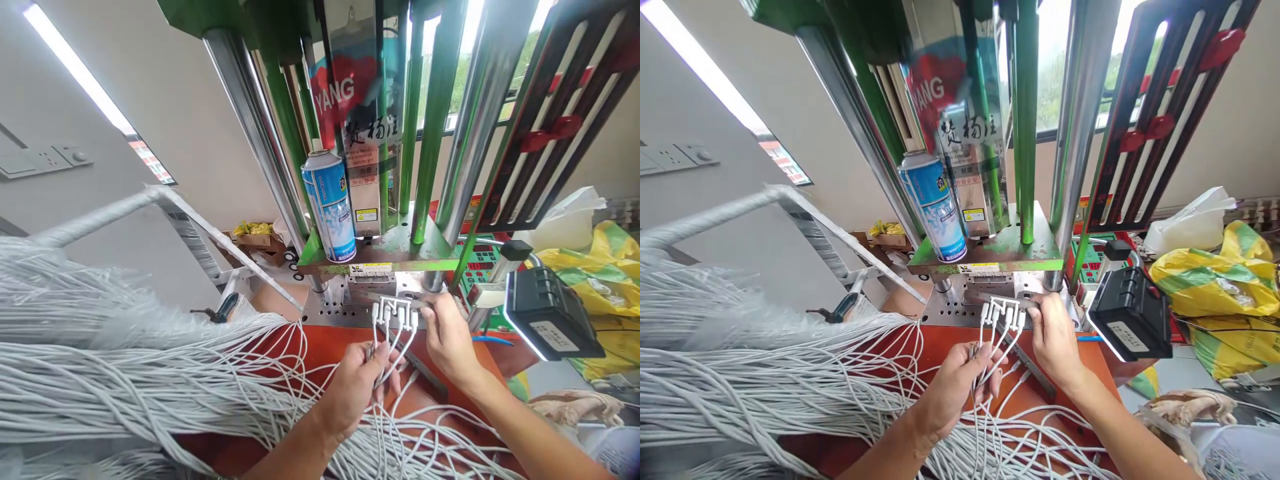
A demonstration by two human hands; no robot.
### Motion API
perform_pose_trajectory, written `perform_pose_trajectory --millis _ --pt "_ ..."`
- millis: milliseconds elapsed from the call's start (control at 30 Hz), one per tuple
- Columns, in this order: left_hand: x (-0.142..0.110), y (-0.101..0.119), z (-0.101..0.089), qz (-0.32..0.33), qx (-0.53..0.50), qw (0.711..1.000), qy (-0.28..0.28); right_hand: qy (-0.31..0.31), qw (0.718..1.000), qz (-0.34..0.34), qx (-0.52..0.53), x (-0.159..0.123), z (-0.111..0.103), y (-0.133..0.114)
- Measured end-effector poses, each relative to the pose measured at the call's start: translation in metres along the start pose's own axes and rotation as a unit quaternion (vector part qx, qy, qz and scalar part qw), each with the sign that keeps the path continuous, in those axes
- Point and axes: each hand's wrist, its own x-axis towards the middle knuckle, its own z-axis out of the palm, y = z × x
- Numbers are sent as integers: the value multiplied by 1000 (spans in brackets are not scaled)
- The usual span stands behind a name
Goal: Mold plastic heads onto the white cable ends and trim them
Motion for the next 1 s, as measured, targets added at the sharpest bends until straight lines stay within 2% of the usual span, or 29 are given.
perform_pose_trajectory --millis 67,200,267,400,533,667,867,1000 --pt "-4 -5 5 22 15 999 26 13 1000 2 -13 -6 -1 -6" --pt "-4 -14 16 76 18 990 116 27 998 31 -56 -14 8 -14" --pt "-7 -17 21 81 21 987 135 21 996 52 -73 -15 13 -13" --pt "-23 -18 19 84 61 989 100 10 990 105 -91 -14 10 2" --pt "-34 -12 3 108 101 987 63 -19 988 142 -59 -25 -5 21" --pt "-31 -5 -14 128 108 985 32 -47 985 163 -24 -46 -12 27" --pt "-23 0 -23 141 105 984 16 -104 975 185 63 -50 -15 19" --pt "-22 3 -23 135 113 984 -5 -152 944 222 190 -35 -23 -7"
